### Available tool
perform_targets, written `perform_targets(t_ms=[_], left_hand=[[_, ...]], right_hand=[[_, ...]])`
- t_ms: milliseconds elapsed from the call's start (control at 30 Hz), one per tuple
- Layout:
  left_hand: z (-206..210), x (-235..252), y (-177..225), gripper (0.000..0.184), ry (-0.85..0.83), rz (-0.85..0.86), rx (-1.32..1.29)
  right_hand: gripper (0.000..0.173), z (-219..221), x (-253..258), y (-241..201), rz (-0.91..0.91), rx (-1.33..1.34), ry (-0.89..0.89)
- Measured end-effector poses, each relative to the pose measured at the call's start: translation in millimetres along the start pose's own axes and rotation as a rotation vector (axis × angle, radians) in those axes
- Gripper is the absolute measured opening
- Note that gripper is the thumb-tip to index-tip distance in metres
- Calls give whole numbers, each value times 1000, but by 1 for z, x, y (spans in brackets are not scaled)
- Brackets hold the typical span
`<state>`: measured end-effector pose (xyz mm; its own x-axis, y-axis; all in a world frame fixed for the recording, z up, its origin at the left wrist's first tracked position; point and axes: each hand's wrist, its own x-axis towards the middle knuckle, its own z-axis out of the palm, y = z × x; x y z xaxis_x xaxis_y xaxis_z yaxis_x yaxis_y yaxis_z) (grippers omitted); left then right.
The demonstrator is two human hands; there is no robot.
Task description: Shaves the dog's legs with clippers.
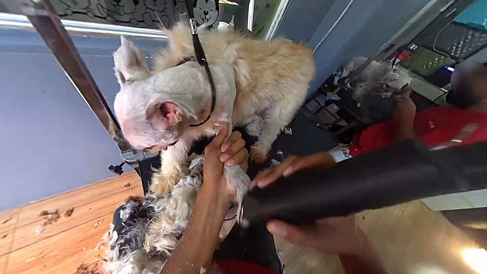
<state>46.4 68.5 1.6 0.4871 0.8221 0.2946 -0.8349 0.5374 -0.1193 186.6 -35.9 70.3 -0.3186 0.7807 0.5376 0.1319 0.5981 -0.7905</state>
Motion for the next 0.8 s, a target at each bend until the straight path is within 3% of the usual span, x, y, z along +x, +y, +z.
perform_targets(t_ms=[100,200,300,433,533,800], left_hand=[[-14,-16,-2,33,6,-19,83],[-33,-29,-5,40,52,-109,82],[-47,-37,-19,39,131,-115,98],[-61,-32,-23,41,126,-65,161],[-57,-22,-23,45,93,-78,139],[-39,-5,-27,49,80,-93,164]], right_hand=[[40,-6,-28,11,148,378,54],[24,-4,-50,28,250,584,343],[22,4,-69,45,351,652,497],[21,16,-92,59,456,528,581],[24,20,-103,72,412,483,553],[38,26,-77,95,40,267,358]])
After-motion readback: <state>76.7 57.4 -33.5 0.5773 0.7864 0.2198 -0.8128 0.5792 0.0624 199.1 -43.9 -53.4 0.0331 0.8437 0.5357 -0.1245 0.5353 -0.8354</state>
